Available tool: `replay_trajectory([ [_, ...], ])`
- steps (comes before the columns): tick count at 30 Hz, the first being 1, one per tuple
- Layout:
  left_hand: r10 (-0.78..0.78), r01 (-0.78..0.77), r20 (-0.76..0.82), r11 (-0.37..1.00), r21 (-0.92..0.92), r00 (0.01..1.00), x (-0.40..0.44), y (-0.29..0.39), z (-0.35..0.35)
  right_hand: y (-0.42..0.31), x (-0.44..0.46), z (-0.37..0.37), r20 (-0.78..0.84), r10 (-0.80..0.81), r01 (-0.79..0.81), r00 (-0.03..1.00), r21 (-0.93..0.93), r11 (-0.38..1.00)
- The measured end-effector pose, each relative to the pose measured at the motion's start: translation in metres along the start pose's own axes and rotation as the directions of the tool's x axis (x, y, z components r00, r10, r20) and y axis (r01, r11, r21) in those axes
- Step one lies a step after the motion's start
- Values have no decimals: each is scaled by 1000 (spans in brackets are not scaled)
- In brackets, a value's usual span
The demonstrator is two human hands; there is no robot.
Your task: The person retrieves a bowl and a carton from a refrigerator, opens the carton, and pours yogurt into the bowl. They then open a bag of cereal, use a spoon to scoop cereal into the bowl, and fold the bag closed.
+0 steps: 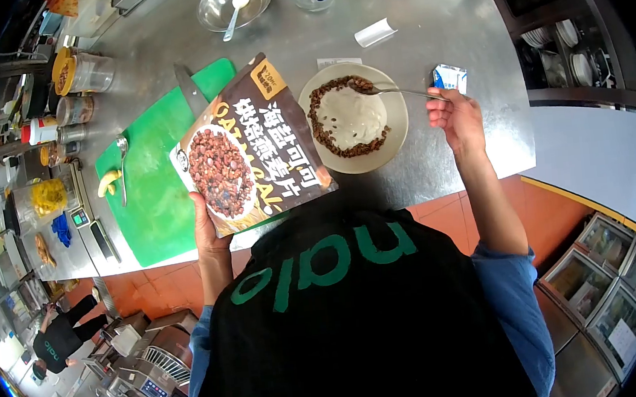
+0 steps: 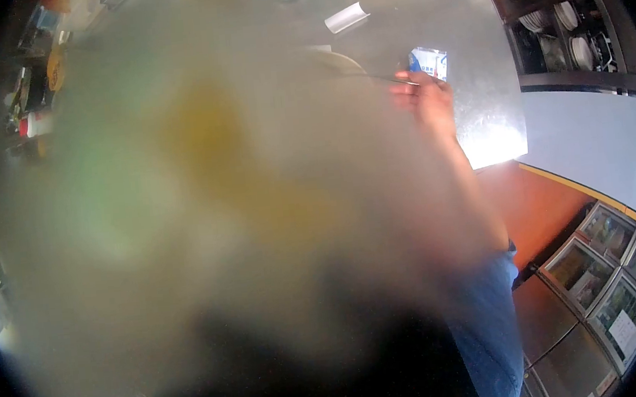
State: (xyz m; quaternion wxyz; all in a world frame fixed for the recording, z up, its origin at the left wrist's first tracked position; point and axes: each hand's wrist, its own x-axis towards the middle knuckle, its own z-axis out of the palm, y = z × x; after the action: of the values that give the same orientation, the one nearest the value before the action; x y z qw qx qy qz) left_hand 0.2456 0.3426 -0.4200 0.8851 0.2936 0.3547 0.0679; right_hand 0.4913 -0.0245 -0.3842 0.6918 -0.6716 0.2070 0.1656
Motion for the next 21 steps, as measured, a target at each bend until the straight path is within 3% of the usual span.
replay_trajectory([
  [3,20,-20,8,999,30,1000,0,0,-2,12,13,-18,-37,129,-125,991,102,987],
  [5,6,-6,15,1000,21,1000,0,0,-5,31,29,-38,119,291,-313,949,287,905],
  [9,19,-19,21,1000,-1,1000,-3,-2,0,35,24,-30,105,374,-386,921,358,850],
  [11,3,-3,25,1000,-17,1000,-3,-1,0,22,9,-11,124,230,-254,965,246,935],
  [12,2,-2,25,1000,-15,1000,-2,-1,-1,20,7,-2,69,85,-87,994,29,996],
  [13,0,0,34,1000,-15,999,-1,-2,-3,18,1,10,68,86,-88,994,31,996],
  [15,3,-3,42,1000,-13,999,-1,0,-3,11,-10,35,38,-128,129,991,-25,991],
  [16,15,-15,42,1000,-3,999,-1,1,-4,3,-14,41,141,-152,163,978,-69,984],
  [21,48,-48,54,999,1,997,-3,4,-2,0,-14,64,160,-189,211,969,-138,968],
])
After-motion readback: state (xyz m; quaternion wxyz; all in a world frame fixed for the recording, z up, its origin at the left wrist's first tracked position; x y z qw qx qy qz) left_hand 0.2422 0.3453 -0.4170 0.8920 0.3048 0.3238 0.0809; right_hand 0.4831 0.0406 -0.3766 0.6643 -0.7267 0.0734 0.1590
